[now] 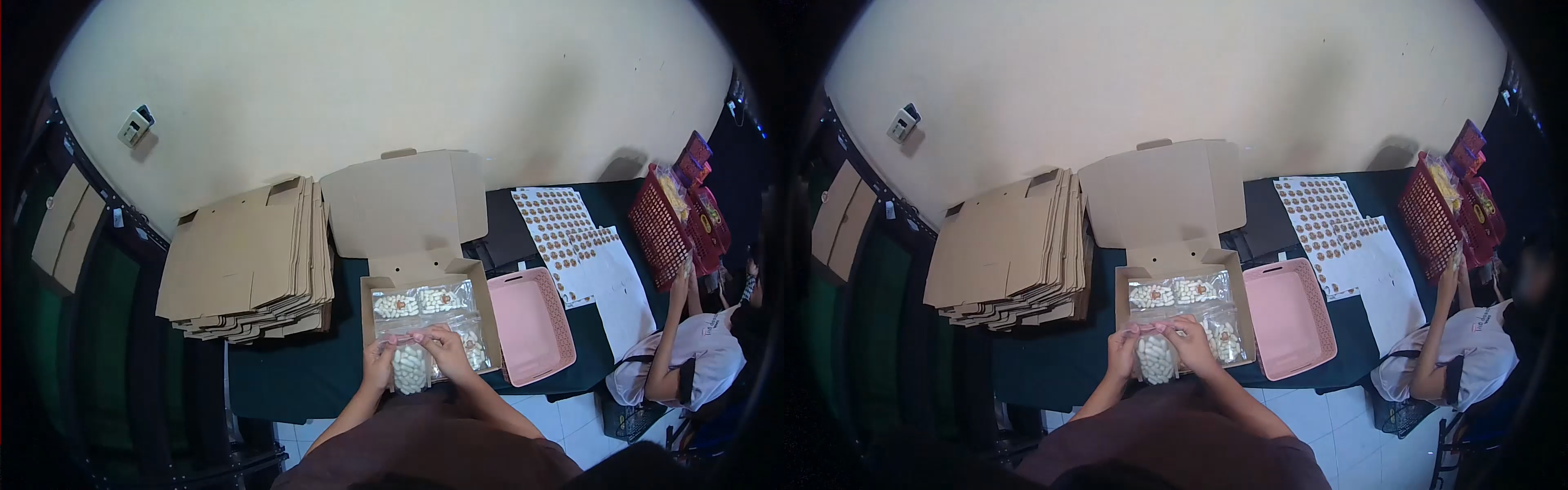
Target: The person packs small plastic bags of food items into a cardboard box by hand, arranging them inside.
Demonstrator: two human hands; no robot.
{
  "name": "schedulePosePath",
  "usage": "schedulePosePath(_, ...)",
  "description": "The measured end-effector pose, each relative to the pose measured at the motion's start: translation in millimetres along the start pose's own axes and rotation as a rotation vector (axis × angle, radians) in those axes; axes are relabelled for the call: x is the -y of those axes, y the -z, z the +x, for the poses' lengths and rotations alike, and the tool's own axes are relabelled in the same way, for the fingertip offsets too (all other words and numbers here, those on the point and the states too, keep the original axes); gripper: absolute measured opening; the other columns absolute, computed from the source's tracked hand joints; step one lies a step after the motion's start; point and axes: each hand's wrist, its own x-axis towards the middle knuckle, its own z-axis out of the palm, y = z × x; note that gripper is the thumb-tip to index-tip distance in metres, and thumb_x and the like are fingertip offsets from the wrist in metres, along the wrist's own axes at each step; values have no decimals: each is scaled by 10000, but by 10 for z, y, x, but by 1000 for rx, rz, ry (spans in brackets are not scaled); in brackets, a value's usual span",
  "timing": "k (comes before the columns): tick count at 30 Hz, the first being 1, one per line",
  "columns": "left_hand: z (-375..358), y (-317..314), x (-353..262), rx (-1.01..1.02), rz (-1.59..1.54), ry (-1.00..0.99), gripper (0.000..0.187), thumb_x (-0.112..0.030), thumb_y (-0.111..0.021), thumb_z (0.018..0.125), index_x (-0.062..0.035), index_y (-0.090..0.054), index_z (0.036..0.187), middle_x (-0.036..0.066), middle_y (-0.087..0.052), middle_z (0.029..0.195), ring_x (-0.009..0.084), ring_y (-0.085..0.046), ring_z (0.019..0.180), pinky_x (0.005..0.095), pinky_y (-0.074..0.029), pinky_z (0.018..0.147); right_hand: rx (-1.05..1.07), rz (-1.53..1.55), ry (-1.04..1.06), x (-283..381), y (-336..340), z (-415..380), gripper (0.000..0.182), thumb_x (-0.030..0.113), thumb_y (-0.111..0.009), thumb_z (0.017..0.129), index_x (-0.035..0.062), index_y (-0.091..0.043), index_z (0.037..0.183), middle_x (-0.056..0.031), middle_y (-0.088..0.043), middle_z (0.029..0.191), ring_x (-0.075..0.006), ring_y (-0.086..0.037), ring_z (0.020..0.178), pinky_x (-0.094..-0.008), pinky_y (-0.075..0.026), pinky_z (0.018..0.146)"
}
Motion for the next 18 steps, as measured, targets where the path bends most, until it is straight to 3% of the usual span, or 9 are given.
schedulePosePath(3, 63, 114, 72, 160, -157, 89, 338, -268, -466, 923, 32, -607, 988, 85, -626, 952, 139, -565, 882, 262, -415, 831, 153, 187, -200, -120, 83, 38, 267, 212, -546, 876, -16, -642, 978, -69, -634, 920, -127, -543, 890, -269, -402, 830)
schedulePosePath(6, 99, 138, 18, 287, -78, 24, 365, -279, -439, 934, 34, -595, 1037, 86, -616, 988, 144, -554, 918, 273, -408, 836, 217, 400, -374, 22, 235, 28, 275, 205, -531, 885, -21, -630, 1006, -77, -631, 979, -132, -542, 929, -276, -399, 862)
schedulePosePath(7, 100, 133, 6, 286, -79, 23, 365, -279, -439, 934, 34, -595, 1037, 86, -616, 988, 144, -554, 918, 273, -408, 836, 239, 468, -400, 27, 262, 26, 271, 218, -528, 885, 14, -631, 1031, -138, -612, 1053, -199, -544, 1004, -297, -364, 923)
schedulePosePath(8, 101, 123, -1, 275, -39, 39, 355, -270, -447, 929, 31, -599, 1038, 92, -616, 984, 147, -550, 927, 275, -403, 843, 240, 466, -400, 19, 267, 27, 271, 218, -528, 885, 14, -631, 1031, -138, -612, 1053, -199, -544, 1004, -297, -364, 923)
schedulePosePath(10, 112, 93, -25, 266, -1, 53, 345, -262, -455, 925, 28, -604, 1039, 99, -616, 980, 149, -546, 936, 278, -398, 850, 151, 274, -178, -8, 267, 15, 259, 201, -528, 882, 16, -632, 1030, -149, -605, 1057, -213, -531, 1040, -309, -351, 945)
schedulePosePath(11, 120, 69, -42, 225, 92, -59, 319, -242, -474, 915, 25, -615, 1020, 105, -615, 964, 154, -549, 930, 267, -398, 850, 120, 233, -98, -9, 254, 1, 248, 185, -532, 877, 17, -633, 1029, -150, -597, 1070, -226, -511, 1076, -326, -351, 949)
schedulePosePath(12, 123, 33, -105, 182, 184, -171, 294, -222, -493, 905, 22, -626, 1002, 112, -614, 948, 160, -552, 923, 257, -398, 849, 121, 233, -98, -2, 246, -1, 248, 185, -532, 877, 17, -633, 1029, -150, -597, 1070, -226, -511, 1076, -326, -351, 949)
schedulePosePath(16, 112, -19, -272, 119, 228, -290, 232, -155, -545, 874, 30, -636, 979, 125, -609, 939, 163, -556, 863, 244, -422, 786, 87, 209, -52, -2, 220, -30, 231, 171, -541, 871, 22, -640, 1017, -147, -590, 1079, -229, -505, 1081, -333, -357, 945)
schedulePosePath(18, 118, 25, -172, 98, 135, -212, 232, -172, -532, 881, 30, -633, 935, 119, -613, 925, 159, -554, 853, 253, -418, 787, 91, 206, -40, -1, 206, -21, 226, 169, -544, 869, 24, -642, 1012, -147, -590, 1077, -227, -510, 1073, -331, -360, 942)
